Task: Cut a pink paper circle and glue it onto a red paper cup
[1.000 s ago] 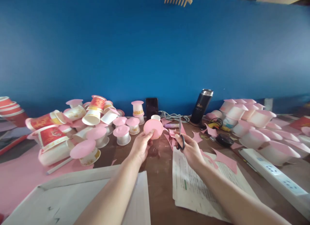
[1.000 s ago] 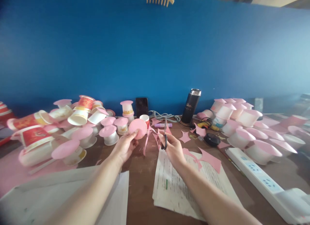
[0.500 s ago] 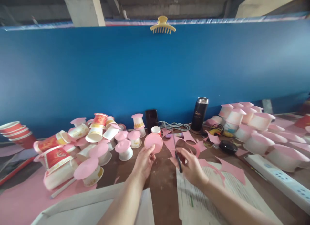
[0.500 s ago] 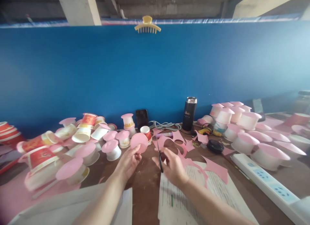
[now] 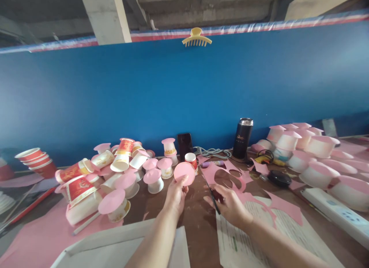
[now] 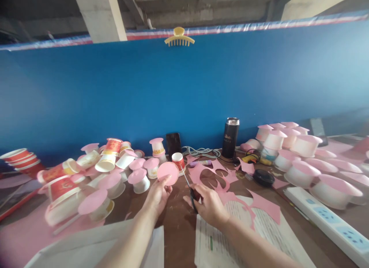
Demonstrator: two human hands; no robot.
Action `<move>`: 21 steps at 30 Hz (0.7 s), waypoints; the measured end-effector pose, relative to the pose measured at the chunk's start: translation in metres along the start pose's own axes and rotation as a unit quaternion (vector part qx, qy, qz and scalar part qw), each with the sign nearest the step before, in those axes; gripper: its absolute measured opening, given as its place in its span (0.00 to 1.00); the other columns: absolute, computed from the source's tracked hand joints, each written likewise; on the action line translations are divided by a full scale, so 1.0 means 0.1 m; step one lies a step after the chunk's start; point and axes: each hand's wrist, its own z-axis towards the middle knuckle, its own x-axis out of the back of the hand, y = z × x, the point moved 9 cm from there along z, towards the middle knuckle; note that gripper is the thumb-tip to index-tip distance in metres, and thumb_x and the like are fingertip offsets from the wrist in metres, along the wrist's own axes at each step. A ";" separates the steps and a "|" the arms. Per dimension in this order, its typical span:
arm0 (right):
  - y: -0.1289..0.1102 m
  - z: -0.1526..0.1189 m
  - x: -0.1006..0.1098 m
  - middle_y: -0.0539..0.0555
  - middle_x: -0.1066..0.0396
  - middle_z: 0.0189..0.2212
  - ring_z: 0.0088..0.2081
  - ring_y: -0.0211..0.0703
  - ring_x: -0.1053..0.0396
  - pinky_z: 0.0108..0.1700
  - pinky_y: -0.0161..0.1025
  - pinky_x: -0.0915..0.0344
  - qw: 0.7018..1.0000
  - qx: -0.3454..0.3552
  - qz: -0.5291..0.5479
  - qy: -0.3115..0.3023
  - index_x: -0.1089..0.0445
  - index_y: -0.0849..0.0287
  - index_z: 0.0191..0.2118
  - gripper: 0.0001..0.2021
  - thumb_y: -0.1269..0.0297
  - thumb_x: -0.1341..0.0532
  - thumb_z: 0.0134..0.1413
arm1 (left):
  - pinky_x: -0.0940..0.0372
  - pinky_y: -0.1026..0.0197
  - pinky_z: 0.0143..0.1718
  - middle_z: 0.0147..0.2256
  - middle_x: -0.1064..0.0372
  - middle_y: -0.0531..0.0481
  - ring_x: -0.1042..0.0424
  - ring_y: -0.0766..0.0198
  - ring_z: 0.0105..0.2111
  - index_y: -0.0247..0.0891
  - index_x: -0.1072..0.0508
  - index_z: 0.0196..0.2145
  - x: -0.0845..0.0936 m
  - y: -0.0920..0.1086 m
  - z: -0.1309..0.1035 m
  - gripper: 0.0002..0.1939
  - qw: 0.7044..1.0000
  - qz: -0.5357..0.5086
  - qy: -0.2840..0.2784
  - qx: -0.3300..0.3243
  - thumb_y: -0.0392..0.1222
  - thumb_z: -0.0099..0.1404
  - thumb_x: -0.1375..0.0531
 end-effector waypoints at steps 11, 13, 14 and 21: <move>0.10 0.00 -0.08 0.51 0.27 0.30 0.28 0.39 0.33 0.30 0.33 0.38 0.998 -0.023 -0.045 -0.031 0.29 0.54 0.49 0.18 0.55 0.39 0.53 | 0.40 0.74 0.24 0.31 0.33 0.53 0.37 0.77 0.24 0.35 0.31 0.33 0.05 0.04 0.03 0.12 0.997 -0.070 0.019 0.017 0.32 0.51 0.33; 0.10 -0.01 -0.09 0.51 0.26 0.30 0.29 0.39 0.33 0.30 0.34 0.38 0.998 -0.027 -0.046 -0.037 0.29 0.53 0.49 0.18 0.55 0.39 0.53 | 0.39 0.73 0.25 0.34 0.31 0.52 0.35 0.76 0.26 0.36 0.30 0.35 0.06 0.05 0.02 0.12 0.997 -0.069 0.025 0.016 0.31 0.52 0.34; 0.10 -0.01 -0.10 0.51 0.26 0.30 0.29 0.40 0.32 0.31 0.34 0.38 0.998 -0.028 -0.047 -0.043 0.29 0.53 0.50 0.18 0.55 0.39 0.53 | 0.39 0.73 0.25 0.35 0.31 0.51 0.34 0.76 0.27 0.36 0.30 0.36 0.06 0.05 0.02 0.13 0.997 -0.067 0.028 0.016 0.31 0.52 0.34; 0.08 -0.01 -0.13 0.53 0.24 0.34 0.31 0.42 0.30 0.33 0.35 0.37 0.996 -0.048 -0.027 -0.064 0.28 0.54 0.49 0.18 0.54 0.39 0.53 | 0.39 0.71 0.24 0.37 0.29 0.49 0.31 0.71 0.30 0.39 0.30 0.40 0.05 0.05 0.02 0.17 0.998 -0.050 0.028 0.022 0.31 0.52 0.34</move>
